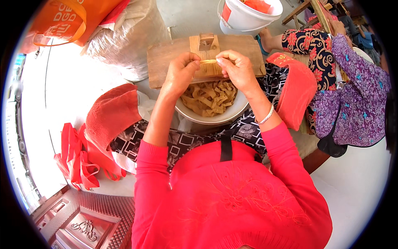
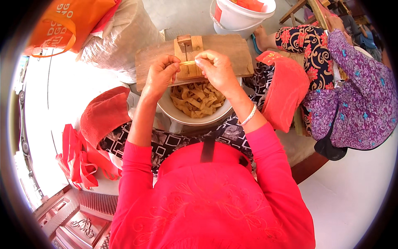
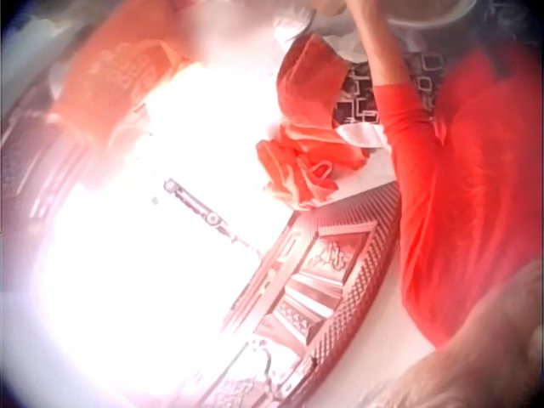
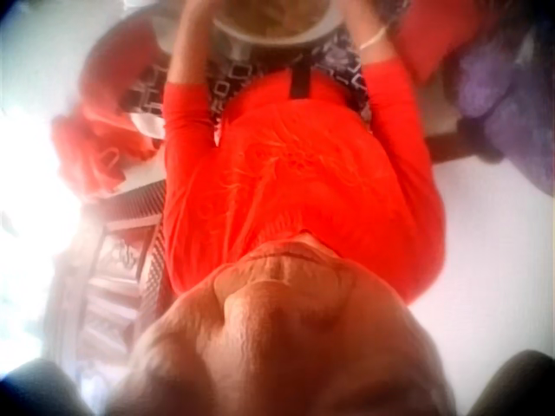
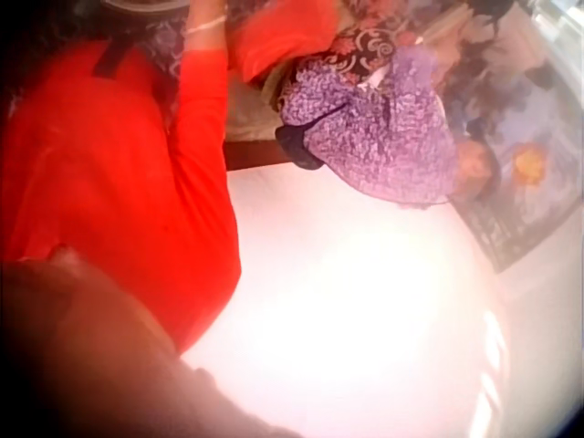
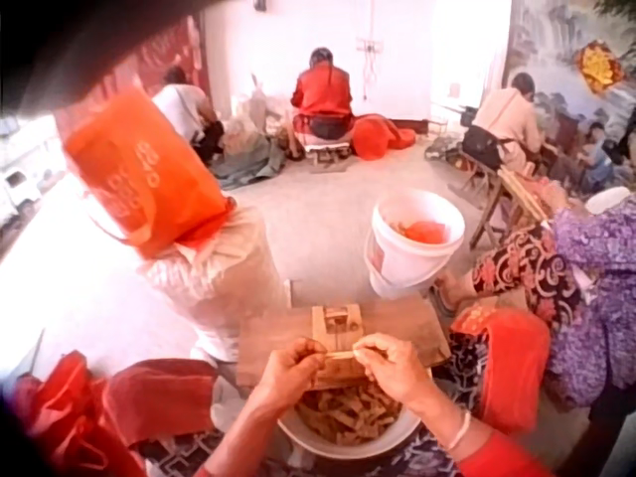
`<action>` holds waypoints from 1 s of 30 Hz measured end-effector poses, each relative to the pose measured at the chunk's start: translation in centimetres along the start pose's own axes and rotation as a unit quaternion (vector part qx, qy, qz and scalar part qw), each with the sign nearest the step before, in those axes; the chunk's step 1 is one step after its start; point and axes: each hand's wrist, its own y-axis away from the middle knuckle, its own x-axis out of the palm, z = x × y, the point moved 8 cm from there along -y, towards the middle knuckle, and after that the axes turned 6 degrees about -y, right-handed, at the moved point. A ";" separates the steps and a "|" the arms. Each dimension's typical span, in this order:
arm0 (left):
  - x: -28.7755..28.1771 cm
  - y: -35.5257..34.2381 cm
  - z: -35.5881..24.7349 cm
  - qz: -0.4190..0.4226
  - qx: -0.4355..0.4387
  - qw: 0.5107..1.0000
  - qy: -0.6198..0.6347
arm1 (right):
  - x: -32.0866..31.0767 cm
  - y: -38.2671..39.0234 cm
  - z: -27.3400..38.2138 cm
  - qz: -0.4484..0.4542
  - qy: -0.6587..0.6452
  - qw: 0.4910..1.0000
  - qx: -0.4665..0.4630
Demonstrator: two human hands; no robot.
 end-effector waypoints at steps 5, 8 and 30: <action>-0.4 -1.5 1.2 -0.016 0.017 0.997 -0.068 | 0.0 -0.7 -0.9 -0.007 0.075 0.997 -0.023; -0.8 -1.6 1.5 -0.065 0.067 0.974 -0.205 | -0.4 -0.4 -1.0 -0.035 0.187 0.979 -0.073; -0.5 6.5 1.5 -0.006 -0.001 0.984 -0.180 | 9.6 1.6 -14.7 0.251 0.553 0.793 0.050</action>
